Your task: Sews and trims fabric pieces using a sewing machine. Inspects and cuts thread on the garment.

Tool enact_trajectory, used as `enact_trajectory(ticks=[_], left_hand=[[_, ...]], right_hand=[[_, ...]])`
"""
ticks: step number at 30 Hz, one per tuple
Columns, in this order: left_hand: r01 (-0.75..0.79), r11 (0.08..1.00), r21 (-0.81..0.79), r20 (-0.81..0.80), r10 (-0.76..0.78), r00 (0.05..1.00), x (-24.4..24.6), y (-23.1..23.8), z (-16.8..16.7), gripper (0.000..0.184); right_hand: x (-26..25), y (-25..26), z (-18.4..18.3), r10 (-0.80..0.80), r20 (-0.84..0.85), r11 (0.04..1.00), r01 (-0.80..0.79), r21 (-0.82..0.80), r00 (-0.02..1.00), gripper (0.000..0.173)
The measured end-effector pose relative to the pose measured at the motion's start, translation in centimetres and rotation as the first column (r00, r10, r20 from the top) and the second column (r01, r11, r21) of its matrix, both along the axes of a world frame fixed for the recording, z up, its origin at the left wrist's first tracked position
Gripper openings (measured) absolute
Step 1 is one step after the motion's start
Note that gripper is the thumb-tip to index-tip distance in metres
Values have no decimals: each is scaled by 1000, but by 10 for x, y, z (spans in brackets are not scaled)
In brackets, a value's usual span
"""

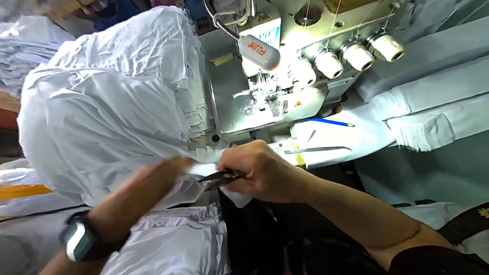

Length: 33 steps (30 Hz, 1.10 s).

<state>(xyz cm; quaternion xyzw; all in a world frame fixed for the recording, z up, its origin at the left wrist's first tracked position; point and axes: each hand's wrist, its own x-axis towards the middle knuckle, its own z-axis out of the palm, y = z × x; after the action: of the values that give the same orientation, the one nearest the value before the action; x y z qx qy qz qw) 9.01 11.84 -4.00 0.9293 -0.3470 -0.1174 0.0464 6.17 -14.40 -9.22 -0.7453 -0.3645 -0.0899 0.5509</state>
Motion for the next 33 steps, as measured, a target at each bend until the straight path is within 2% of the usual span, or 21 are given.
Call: enact_trajectory(ticks=[1,2,3,4,5,7,9,10,12,13,15,17,19,20,23,26,33], left_hand=[[-52,999,3,189,50,981,11,11,12,23],[-68,997,36,382,49,923,26,20,27,27],[-105,992,68,493,58,868,40,25,43,30],[-135,987,87,528,69,847,52,22,57,29],[-128,986,103,502,59,863,63,22,65,23],[-7,997,72,259,-12,966,85,28,75,14],[66,995,-81,7,-66,998,114,36,85,28],[29,981,-193,-110,-51,993,123,34,90,28],[-138,879,-457,-287,1,958,131,21,87,10],[-173,817,-550,-288,9,958,131,11,79,13],[-167,772,-614,-209,46,977,129,-16,66,13],[-131,814,-566,-39,133,990,122,-51,58,5],[-56,863,-502,82,112,990,122,-80,41,21],[-8,874,-486,115,72,991,125,-90,30,23],[16,896,-443,61,13,998,130,-113,-4,21],[-11,896,-443,-6,10,1000,132,-121,-25,15],[-162,904,-395,-158,107,982,125,-130,-31,13]], right_hand=[[2,7,5,20,-44,999,-18,44,999,14],[3,15,9,26,-92,994,-16,108,995,15],[5,22,12,20,-142,984,6,180,990,15],[7,28,14,10,-189,971,36,238,982,16],[10,32,15,3,-233,956,65,285,973,17],[11,35,12,5,-315,930,111,351,949,17],[8,33,3,-31,-342,907,170,386,939,18],[7,30,-3,-50,-336,898,190,397,941,17],[3,20,-14,-55,-319,894,189,405,946,15],[2,15,-19,-49,-310,897,178,406,950,14],[-2,6,-31,-52,-311,900,180,398,949,14],[-7,0,-48,-103,-346,892,241,382,932,16],[-13,-8,-70,-194,-353,878,322,353,915,16],[-16,-12,-82,-245,-340,870,361,336,908,15],[-22,-20,-124,-361,-361,825,475,307,860,15],[-27,-26,-143,-366,-435,798,518,308,823,16],[-19,-23,-169,-488,-272,777,554,298,830,18]])
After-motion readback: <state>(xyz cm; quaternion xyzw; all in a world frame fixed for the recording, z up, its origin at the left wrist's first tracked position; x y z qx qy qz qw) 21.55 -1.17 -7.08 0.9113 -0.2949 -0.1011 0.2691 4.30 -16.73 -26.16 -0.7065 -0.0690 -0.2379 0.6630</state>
